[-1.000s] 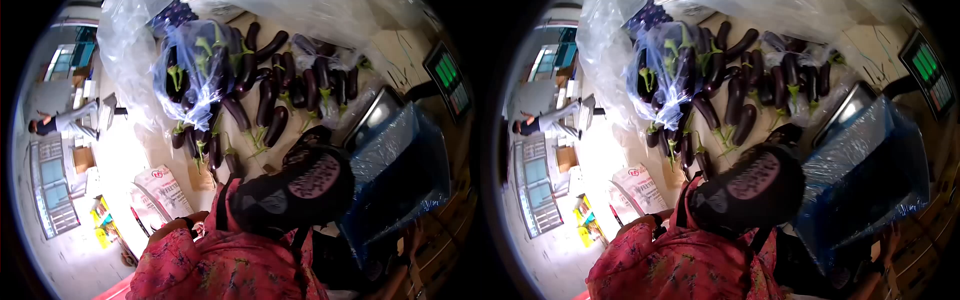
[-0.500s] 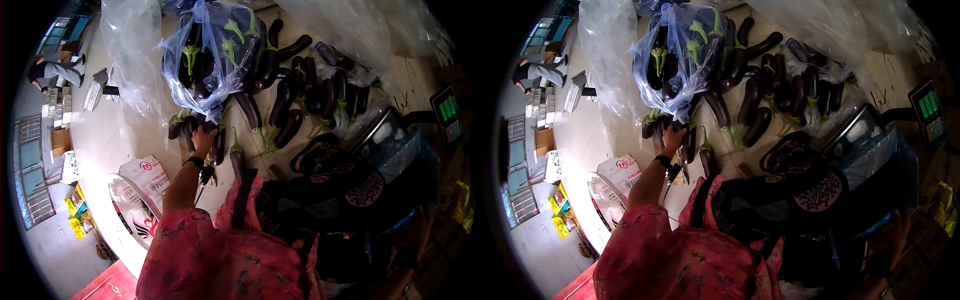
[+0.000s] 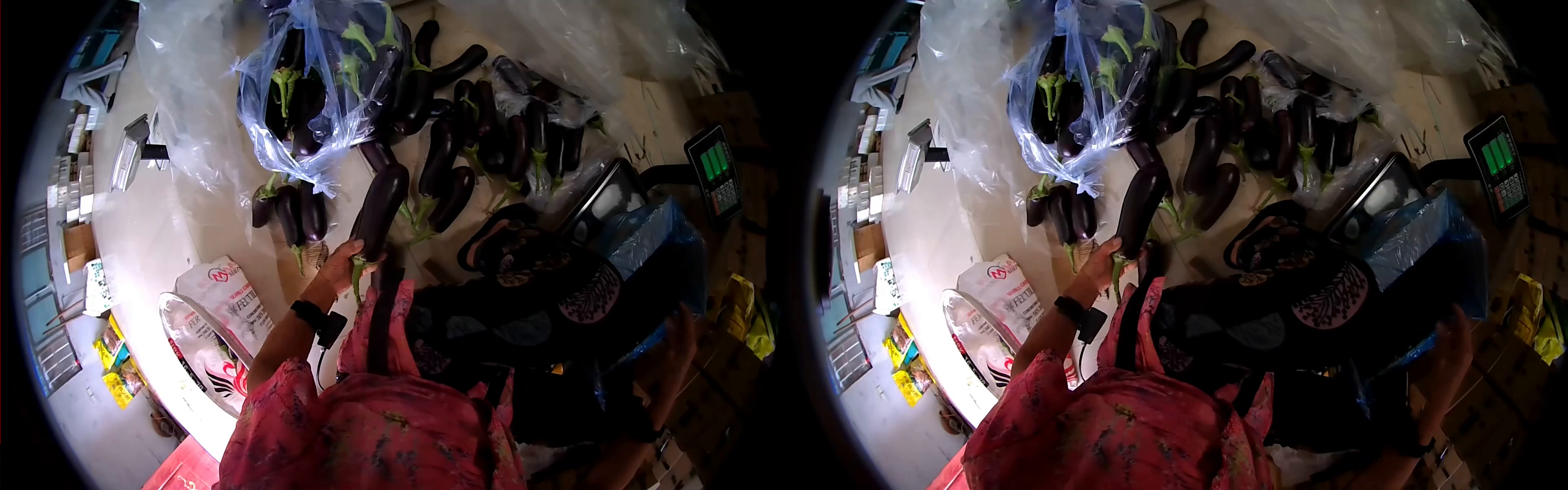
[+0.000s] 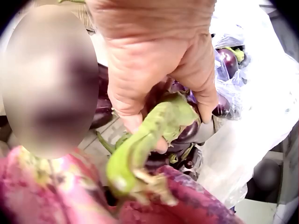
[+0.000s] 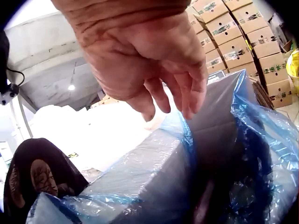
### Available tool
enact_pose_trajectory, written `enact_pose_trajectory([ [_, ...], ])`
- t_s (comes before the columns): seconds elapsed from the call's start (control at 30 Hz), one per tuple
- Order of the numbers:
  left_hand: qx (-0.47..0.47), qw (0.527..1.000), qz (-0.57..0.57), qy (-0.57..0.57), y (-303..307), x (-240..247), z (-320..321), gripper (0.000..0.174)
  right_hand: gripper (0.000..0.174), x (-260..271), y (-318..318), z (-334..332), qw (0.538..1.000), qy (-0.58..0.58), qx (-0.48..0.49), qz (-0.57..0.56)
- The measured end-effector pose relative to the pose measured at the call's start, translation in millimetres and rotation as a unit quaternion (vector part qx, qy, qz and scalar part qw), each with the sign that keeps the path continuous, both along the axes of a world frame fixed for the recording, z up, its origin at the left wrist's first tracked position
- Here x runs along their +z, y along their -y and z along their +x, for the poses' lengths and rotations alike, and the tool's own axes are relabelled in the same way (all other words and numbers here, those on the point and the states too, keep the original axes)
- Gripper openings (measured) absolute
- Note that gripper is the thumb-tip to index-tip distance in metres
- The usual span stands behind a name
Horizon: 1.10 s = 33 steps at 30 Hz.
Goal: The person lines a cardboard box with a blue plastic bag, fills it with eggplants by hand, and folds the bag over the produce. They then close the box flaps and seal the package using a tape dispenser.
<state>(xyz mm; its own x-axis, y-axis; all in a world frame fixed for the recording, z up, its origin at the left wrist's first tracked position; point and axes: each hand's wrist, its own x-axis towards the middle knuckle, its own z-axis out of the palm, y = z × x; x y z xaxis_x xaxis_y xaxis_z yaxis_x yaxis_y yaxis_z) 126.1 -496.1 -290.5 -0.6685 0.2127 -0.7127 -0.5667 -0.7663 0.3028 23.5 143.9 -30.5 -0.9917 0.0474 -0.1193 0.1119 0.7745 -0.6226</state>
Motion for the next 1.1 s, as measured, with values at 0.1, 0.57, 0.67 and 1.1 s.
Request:
enact_pose_trajectory([
  [0.1,-0.018,0.996,-0.035,-0.075,-13.9,30.1,-20.6,0.064,0.041,16.9,57.9,-9.3,0.995,0.075,-0.037,0.063],
  [0.57,-0.097,0.723,-0.63,-0.267,-74.3,143.5,-111.3,0.077,0.037,24.2,116.6,-11.5,0.994,0.071,-0.035,-0.072],
  [0.67,-0.127,0.669,-0.673,-0.29,-80.7,159.6,-114.8,0.076,0.034,23.5,121.3,-12.3,0.995,0.061,-0.02,-0.077],
  [1.1,-0.111,0.964,0.019,-0.241,-52.1,141.3,-114.9,0.081,0.035,31.4,132.7,-7.3,0.981,0.099,-0.006,-0.165],
])
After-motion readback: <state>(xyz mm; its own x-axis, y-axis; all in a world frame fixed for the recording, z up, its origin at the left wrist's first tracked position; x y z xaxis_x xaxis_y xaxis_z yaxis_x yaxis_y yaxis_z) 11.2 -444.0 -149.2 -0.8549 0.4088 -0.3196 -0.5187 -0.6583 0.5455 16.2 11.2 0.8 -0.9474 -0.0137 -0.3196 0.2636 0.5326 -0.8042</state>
